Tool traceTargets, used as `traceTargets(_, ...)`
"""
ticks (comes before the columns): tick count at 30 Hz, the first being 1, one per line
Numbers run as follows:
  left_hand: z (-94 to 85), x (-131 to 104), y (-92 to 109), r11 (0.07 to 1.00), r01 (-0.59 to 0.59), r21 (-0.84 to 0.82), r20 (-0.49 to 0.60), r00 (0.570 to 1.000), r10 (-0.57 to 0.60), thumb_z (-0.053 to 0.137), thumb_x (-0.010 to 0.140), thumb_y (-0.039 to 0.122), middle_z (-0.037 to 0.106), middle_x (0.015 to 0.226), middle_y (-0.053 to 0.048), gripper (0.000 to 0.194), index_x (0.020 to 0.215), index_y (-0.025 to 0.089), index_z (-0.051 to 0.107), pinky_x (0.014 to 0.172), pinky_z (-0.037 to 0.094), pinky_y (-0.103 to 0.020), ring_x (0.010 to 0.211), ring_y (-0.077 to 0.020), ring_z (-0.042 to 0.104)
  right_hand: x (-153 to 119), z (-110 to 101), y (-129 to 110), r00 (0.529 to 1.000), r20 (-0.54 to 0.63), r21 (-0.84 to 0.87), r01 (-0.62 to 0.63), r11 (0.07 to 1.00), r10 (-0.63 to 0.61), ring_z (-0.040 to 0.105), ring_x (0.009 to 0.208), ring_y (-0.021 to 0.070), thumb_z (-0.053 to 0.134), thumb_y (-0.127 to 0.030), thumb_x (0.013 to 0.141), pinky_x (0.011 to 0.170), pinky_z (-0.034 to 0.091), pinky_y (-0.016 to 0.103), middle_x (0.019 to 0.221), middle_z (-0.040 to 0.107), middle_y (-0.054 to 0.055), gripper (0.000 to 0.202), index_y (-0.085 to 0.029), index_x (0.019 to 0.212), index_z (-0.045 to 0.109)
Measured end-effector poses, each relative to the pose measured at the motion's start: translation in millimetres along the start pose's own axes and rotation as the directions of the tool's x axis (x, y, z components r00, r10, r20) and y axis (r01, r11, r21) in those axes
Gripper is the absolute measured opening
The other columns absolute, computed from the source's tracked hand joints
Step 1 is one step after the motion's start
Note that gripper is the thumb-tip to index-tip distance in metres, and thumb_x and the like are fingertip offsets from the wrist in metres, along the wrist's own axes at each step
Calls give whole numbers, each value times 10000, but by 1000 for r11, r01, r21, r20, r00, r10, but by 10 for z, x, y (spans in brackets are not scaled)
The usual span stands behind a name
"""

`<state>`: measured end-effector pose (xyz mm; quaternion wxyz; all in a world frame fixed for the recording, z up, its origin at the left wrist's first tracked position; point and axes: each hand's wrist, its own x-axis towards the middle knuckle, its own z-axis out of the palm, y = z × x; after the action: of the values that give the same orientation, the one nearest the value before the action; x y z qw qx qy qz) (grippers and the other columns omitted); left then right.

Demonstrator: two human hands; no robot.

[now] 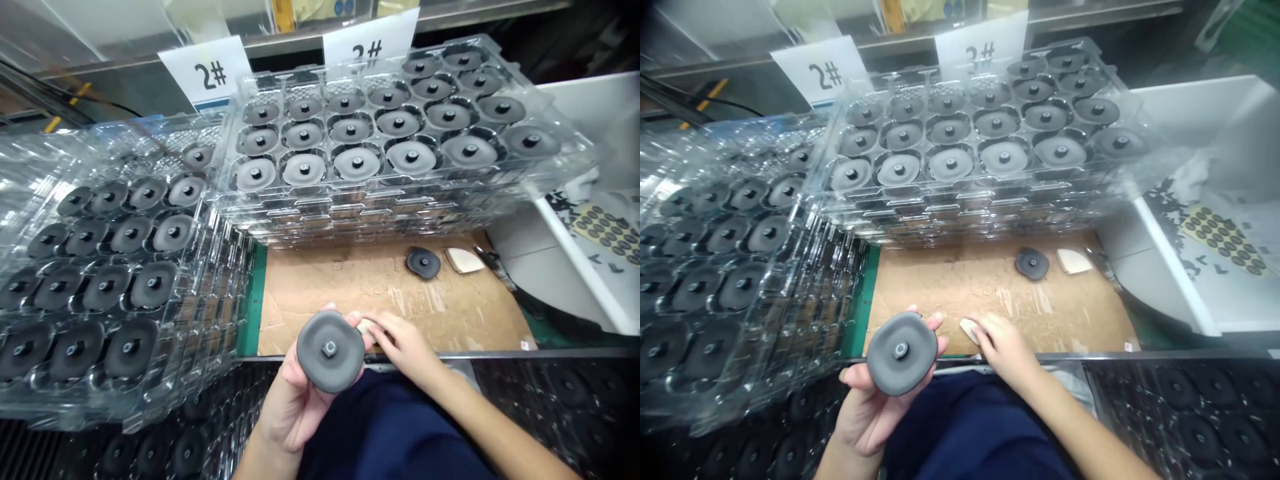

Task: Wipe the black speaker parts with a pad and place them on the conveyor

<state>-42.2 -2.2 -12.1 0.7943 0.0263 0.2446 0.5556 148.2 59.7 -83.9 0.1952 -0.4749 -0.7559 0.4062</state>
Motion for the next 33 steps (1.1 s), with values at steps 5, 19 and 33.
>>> traceTargets(5,60,19,-39,996,-21,84,-71,997,27,728,571,449,596,1219,-75,621,1150,281,579,873,493,-356,1080,-300,567,96,-390,-477,995,-104,42,15,999,-11,610,919,168,462,-245,890,746,486,275,1048,648,38,228,-224,1090,568)
traceTargets(19,46,32,-142,882,-344,323,-239,872,427,747,608,382,639,1159,-62,591,1157,248,575,854,483,-217,1047,-207,587,138,-374,-1041,905,-108,-122,399,909,-412,536,733,164,440,-149,887,680,418,309,860,631,56,284,-163,1145,557)
traceTargets(33,196,31,-132,838,-453,305,-180,836,518,766,603,288,645,1159,-18,560,1134,281,585,964,434,-314,1104,-260,555,115,-44,-324,986,-156,230,-19,973,57,616,953,204,483,-271,877,800,500,336,1027,670,58,227,-210,1029,640)
